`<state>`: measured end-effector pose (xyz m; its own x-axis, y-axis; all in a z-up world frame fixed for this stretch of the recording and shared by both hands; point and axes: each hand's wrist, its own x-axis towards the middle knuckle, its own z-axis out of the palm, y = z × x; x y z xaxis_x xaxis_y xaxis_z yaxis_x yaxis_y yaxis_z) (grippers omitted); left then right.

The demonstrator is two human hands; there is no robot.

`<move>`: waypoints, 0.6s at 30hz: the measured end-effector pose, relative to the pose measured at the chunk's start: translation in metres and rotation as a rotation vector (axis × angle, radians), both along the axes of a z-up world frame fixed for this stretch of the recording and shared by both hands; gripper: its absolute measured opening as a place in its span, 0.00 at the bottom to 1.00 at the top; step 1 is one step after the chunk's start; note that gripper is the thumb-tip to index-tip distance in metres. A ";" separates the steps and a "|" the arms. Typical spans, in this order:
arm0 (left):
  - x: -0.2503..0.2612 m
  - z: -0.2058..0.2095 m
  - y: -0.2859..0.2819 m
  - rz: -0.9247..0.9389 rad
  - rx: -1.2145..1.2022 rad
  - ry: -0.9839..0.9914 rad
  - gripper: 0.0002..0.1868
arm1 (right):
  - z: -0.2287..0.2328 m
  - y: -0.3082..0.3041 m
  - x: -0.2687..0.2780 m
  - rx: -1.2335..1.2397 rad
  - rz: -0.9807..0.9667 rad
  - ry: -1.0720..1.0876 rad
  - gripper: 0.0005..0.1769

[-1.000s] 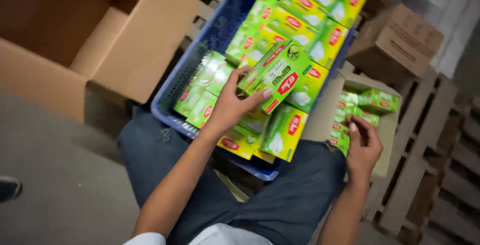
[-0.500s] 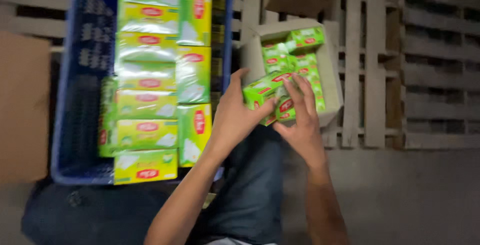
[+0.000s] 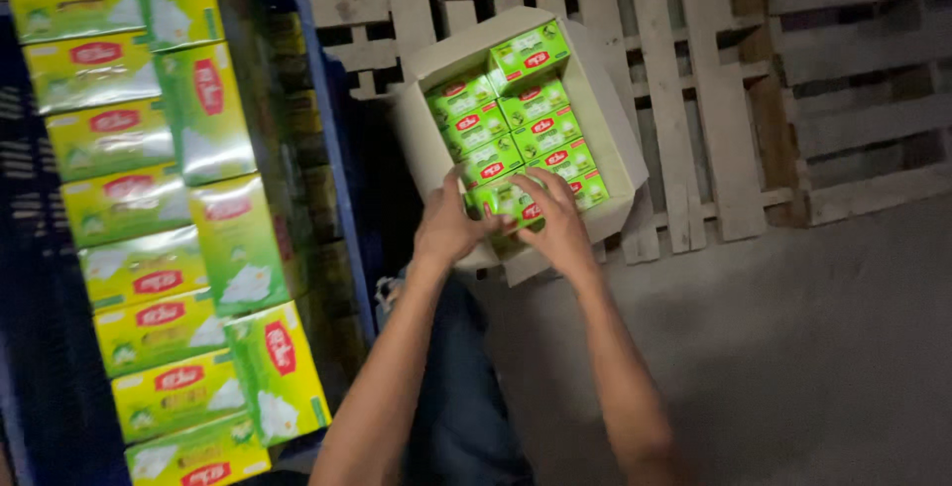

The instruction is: The person transfers small green and yellow boxes from a blue plastic crate into a larger cardboard box. They arrange the boxes in neat rows and layers, filling the cardboard box and closing its flaps at the end.

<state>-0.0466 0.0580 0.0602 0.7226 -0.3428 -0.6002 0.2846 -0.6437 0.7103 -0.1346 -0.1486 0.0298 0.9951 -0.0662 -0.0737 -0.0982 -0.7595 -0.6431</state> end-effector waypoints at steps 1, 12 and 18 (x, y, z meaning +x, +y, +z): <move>0.006 -0.004 -0.004 -0.009 0.002 0.004 0.65 | -0.014 -0.011 0.006 0.002 -0.009 0.004 0.57; 0.027 -0.043 -0.032 -0.555 0.345 0.029 0.65 | -0.046 -0.093 0.131 -0.480 -0.048 0.132 0.50; 0.026 -0.052 -0.030 -0.636 0.345 0.073 0.69 | -0.069 -0.110 0.169 -0.456 -0.002 0.117 0.49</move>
<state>-0.0202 0.0282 0.0078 0.4008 -0.4655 -0.7891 -0.1805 -0.8846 0.4301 0.0345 -0.2584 -0.0396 0.9816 -0.1203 -0.1481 -0.1522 -0.9616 -0.2284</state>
